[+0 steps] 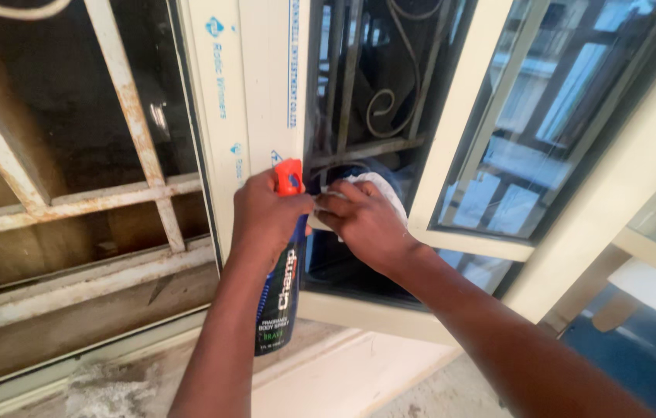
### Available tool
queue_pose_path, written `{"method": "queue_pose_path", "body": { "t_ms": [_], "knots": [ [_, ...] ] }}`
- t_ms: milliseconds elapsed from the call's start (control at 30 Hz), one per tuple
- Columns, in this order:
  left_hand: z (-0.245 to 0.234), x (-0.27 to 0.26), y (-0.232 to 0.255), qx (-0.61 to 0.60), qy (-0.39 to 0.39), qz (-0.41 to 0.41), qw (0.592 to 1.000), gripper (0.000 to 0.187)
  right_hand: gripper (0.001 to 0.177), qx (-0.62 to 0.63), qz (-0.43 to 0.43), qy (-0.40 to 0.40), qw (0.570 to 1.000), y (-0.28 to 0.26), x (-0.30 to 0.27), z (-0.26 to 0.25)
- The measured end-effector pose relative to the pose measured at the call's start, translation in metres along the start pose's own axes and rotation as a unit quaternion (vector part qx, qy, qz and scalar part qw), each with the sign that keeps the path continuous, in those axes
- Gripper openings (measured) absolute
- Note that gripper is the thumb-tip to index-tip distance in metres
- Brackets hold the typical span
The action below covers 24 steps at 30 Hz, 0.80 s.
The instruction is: The person cleans a window using a spray bottle and a white cloth. They spray the glass and wipe it repeatedly, then move to the adjacent window frame and wipe it as well.
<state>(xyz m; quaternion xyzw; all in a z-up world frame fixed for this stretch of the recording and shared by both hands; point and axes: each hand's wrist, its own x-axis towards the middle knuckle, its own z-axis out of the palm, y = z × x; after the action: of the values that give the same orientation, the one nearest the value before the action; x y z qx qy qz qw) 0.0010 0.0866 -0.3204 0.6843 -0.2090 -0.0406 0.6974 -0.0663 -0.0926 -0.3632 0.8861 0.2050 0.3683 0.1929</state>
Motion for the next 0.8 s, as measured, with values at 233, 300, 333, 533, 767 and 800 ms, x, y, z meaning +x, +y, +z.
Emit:
{"method": "queue_pose_path", "body": {
  "t_ms": [233, 300, 333, 533, 767, 800],
  "knots": [
    [0.003, -0.007, 0.002, 0.014, -0.017, -0.015, 1.0, 0.016, 0.033, -0.115, -0.047, -0.098, 0.987, 0.006, -0.008, -0.037],
    [0.002, -0.008, 0.002, 0.015, -0.018, -0.009, 1.0, 0.016, 0.025, -0.149, -0.039, -0.153, 0.976, 0.003, -0.004, -0.052],
    [0.001, -0.008, 0.003, 0.014, -0.02, -0.008, 1.0, 0.017, 0.022, -0.165, -0.034, -0.181, 0.969, 0.0, -0.002, -0.06],
    [0.0, -0.01, 0.008, 0.062, -0.035, -0.041, 0.997, 0.017, 0.013, -0.166, 0.095, -0.448, 0.873, -0.005, 0.027, -0.112],
    [0.018, -0.011, 0.004, 0.023, -0.08, -0.055, 0.995, 0.022, 0.044, 0.105, 0.391, -0.383, 0.83, 0.04, 0.05, -0.201],
    [0.022, -0.01, 0.002, 0.013, -0.09, -0.053, 0.994, 0.023, 0.046, 0.092, 0.418, -0.365, 0.826, 0.042, 0.05, -0.211]
  ]
}}
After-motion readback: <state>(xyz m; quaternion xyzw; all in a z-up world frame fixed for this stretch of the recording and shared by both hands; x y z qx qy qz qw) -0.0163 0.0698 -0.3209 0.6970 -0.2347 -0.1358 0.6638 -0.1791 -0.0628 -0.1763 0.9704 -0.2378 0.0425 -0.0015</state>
